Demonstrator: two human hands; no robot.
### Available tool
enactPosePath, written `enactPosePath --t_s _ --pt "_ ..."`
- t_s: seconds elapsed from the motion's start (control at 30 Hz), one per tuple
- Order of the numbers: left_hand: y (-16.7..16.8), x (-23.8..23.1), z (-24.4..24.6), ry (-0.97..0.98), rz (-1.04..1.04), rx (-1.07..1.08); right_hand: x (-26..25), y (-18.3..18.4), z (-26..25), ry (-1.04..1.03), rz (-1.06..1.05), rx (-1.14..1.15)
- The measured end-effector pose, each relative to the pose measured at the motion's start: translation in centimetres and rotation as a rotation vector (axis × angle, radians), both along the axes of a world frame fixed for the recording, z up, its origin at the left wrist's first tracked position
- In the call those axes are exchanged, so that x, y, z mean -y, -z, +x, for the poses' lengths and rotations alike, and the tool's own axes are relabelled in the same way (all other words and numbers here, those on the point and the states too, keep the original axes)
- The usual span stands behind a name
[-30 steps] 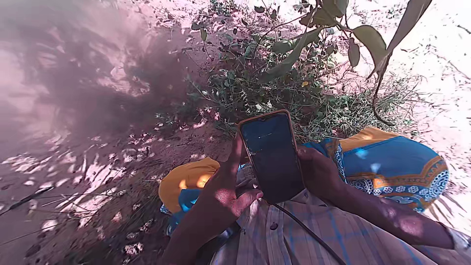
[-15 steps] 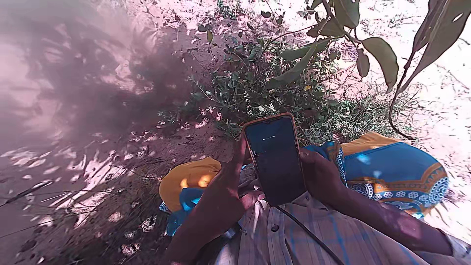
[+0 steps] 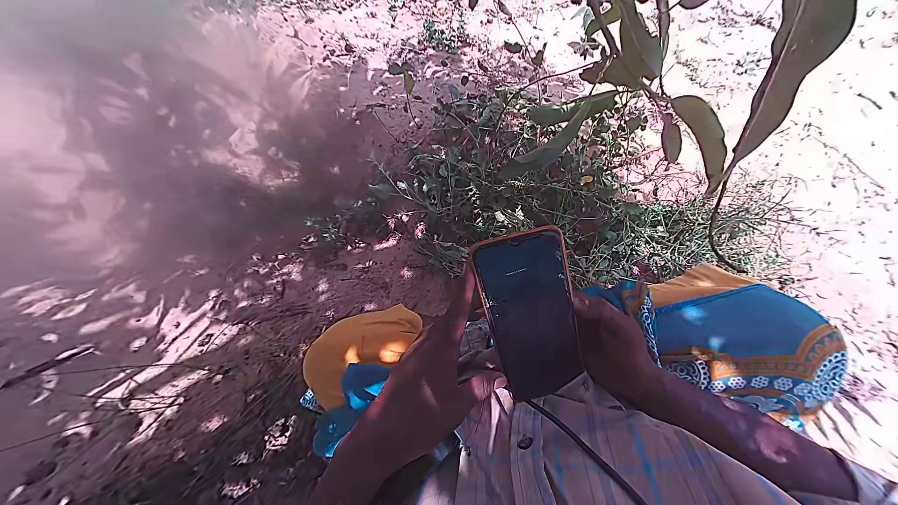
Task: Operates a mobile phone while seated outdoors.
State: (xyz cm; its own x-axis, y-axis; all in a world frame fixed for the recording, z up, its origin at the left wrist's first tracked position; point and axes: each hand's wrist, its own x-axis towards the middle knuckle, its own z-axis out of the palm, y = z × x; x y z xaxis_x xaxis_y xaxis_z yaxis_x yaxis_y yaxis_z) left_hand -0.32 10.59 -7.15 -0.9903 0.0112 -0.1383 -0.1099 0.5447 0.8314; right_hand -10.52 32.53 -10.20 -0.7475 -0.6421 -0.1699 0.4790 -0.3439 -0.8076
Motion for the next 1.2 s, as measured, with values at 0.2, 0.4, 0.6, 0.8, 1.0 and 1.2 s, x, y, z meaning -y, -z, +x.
enactPosePath --t_s 0.2,0.4,0.6,0.8,1.0,1.2 --pt "0.1 0.1 0.0 0.017 -0.006 0.014 0.1 -0.1 0.0 -0.001 0.011 -0.027" --pt "-0.7 -0.1 0.0 -0.017 0.011 0.073 0.3 -0.7 0.0 0.019 0.023 0.033" --pt "-0.2 0.0 0.4 -0.012 -0.014 0.077 0.0 -0.4 -0.1 -0.078 -0.015 0.024" --pt "-0.1 -0.4 1.2 -0.009 -0.008 0.037 -0.1 -0.6 0.2 -0.227 -0.005 -0.037" --pt "-0.2 -0.5 2.5 -0.035 -0.008 0.066 -0.1 -1.0 1.0 -0.322 -0.013 0.009" --pt "-0.3 -0.7 3.6 -0.057 0.055 0.101 -0.6 -1.9 2.7 -0.312 -0.075 0.056"
